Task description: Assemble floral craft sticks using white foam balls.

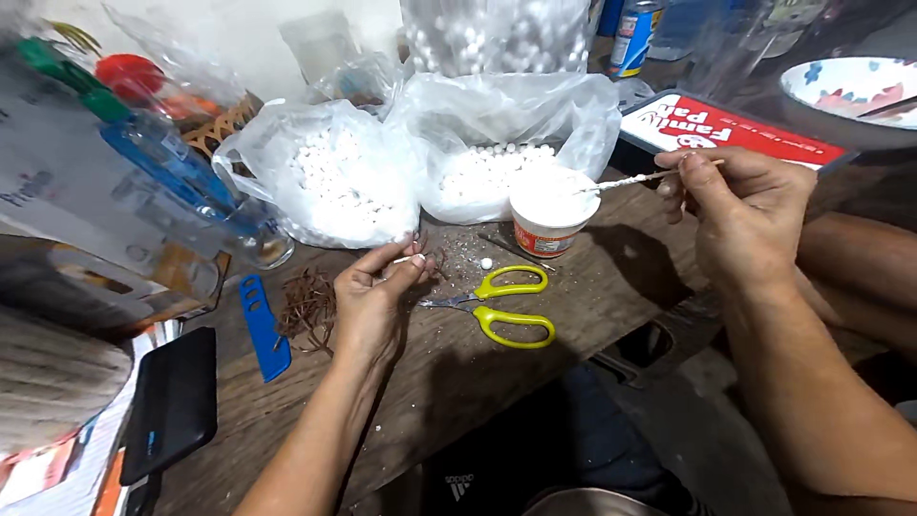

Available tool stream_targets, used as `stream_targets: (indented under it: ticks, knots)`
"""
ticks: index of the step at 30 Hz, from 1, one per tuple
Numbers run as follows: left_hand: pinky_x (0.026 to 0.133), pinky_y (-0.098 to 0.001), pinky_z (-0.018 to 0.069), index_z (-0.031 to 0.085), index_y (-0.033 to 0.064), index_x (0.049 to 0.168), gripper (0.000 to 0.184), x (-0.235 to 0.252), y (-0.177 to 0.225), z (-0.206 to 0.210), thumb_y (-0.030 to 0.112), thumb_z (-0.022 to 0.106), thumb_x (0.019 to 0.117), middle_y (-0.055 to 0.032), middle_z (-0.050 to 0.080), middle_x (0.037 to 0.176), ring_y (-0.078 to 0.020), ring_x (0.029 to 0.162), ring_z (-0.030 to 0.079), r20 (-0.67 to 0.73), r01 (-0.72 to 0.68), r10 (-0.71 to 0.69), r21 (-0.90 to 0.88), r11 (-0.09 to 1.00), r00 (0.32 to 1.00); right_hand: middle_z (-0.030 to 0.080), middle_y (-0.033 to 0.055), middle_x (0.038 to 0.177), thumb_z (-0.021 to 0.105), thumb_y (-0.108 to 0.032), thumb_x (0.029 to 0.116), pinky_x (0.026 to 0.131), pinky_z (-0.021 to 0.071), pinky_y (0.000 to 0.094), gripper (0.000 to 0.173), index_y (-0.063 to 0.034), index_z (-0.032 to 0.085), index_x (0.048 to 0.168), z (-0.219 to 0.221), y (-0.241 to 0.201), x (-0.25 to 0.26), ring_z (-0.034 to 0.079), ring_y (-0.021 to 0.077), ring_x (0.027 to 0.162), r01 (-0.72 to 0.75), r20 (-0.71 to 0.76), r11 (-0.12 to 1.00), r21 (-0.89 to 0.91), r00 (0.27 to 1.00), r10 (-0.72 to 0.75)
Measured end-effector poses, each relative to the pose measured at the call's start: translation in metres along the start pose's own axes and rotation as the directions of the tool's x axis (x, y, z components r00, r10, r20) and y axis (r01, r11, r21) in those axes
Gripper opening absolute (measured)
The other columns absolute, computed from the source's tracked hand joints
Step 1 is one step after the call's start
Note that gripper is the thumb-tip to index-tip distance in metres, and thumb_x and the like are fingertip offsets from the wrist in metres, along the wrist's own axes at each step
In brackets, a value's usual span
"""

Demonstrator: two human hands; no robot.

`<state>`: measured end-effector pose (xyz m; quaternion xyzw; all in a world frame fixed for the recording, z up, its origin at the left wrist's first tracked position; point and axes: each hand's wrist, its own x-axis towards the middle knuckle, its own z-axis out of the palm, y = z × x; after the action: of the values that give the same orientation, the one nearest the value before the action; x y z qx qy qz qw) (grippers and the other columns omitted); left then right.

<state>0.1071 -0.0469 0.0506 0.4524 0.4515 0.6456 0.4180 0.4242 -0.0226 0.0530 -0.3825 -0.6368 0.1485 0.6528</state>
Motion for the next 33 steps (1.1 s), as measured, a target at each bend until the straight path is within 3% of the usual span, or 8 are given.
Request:
stream_targets:
  ticks: [5,10,13,15,19,21,24,33]
  knots:
    - [0.071,-0.0217,0.0600,0.073,0.0059,0.085,0.032,0.003,0.001,0.007,-0.018,0.053,0.0929,-0.0001,0.074,0.084,-0.0071,0.072,0.069,0.118,0.106,-0.100,-0.044,0.993,0.988,0.069,-0.0117,0.083,0.050,-0.009,0.1051,0.060,0.0547,0.0142,0.021,-0.0084,0.072,0.108,0.001,0.002,0.001,0.062,-0.0026,0.064,-0.106,-0.032,0.984,0.144,0.993,0.112]
    - [0.071,-0.0213,0.0591,0.068,0.0054,0.080,0.028,0.012,0.000,0.023,-0.009,0.053,0.0984,-0.0017,0.071,0.078,-0.0075,0.070,0.069,0.174,0.223,-0.212,-0.041,0.974,0.961,0.070,-0.0096,0.081,0.044,-0.008,0.1075,0.057,0.0536,0.0139,0.027,-0.0072,0.071,0.106,0.001,0.005,0.004,0.062,-0.0016,0.061,-0.197,-0.033,0.957,0.211,0.978,0.208]
    - [0.072,-0.0224,0.0600,0.068,0.0060,0.085,0.020,0.015,-0.002,0.035,-0.009,0.061,0.0958,0.0016,0.071,0.081,-0.0062,0.071,0.069,0.218,0.110,-0.123,0.070,0.991,0.968,0.071,-0.0089,0.080,0.039,-0.009,0.1093,0.057,0.0538,0.0143,0.031,-0.0071,0.070,0.105,-0.002,0.008,0.005,0.062,-0.0008,0.060,-0.254,-0.052,0.935,0.247,0.960,0.275]
    - [0.070,-0.0212,0.0596,0.069,0.0043,0.089,0.014,0.018,-0.001,0.043,-0.008,0.065,0.0938,0.0027,0.070,0.080,-0.0040,0.069,0.067,0.276,-0.043,-0.003,0.160,0.986,0.961,0.069,-0.0095,0.077,0.035,-0.013,0.1108,0.056,0.0535,0.0146,0.035,-0.0093,0.070,0.103,-0.004,0.005,0.006,0.061,-0.0006,0.058,-0.304,-0.083,0.902,0.308,0.936,0.343]
    - [0.060,-0.0170,0.0550,0.066,-0.0006,0.093,0.002,0.026,-0.004,0.057,-0.002,0.066,0.0948,-0.0020,0.066,0.084,-0.0018,0.062,0.061,0.377,-0.368,0.245,0.301,0.880,0.893,0.067,-0.0093,0.074,0.030,-0.019,0.1128,0.057,0.0536,0.0147,0.042,-0.0129,0.068,0.097,-0.002,-0.004,0.007,0.061,0.0000,0.058,-0.344,-0.079,0.827,0.445,0.905,0.419]
    - [0.060,-0.0161,0.0505,0.067,-0.0018,0.092,0.003,0.027,-0.008,0.062,0.000,0.066,0.0947,-0.0045,0.063,0.084,-0.0023,0.065,0.058,0.390,-0.475,0.340,0.333,0.815,0.856,0.068,-0.0081,0.074,0.030,-0.018,0.1126,0.057,0.0539,0.0151,0.042,-0.0118,0.069,0.096,0.000,-0.007,0.006,0.062,0.0005,0.059,-0.337,-0.057,0.812,0.476,0.910,0.411]
    - [0.062,-0.0141,0.0471,0.069,-0.0008,0.091,0.005,0.023,-0.010,0.065,0.002,0.066,0.0946,-0.0043,0.058,0.084,-0.0024,0.071,0.056,0.376,-0.520,0.389,0.365,0.772,0.841,0.069,-0.0075,0.074,0.029,-0.017,0.1122,0.057,0.0539,0.0148,0.043,-0.0114,0.069,0.097,0.003,-0.010,0.004,0.062,0.0003,0.059,-0.331,-0.035,0.808,0.488,0.917,0.397]
    - [0.060,-0.0121,0.0455,0.068,-0.0013,0.090,0.005,0.020,-0.013,0.065,0.000,0.065,0.0939,-0.0039,0.054,0.083,-0.0015,0.068,0.054,0.388,-0.530,0.402,0.319,0.786,0.829,0.069,-0.0065,0.074,0.029,-0.016,0.1122,0.057,0.0540,0.0146,0.043,-0.0102,0.069,0.097,0.006,-0.011,0.002,0.063,0.0010,0.059,-0.330,-0.016,0.800,0.502,0.921,0.390]
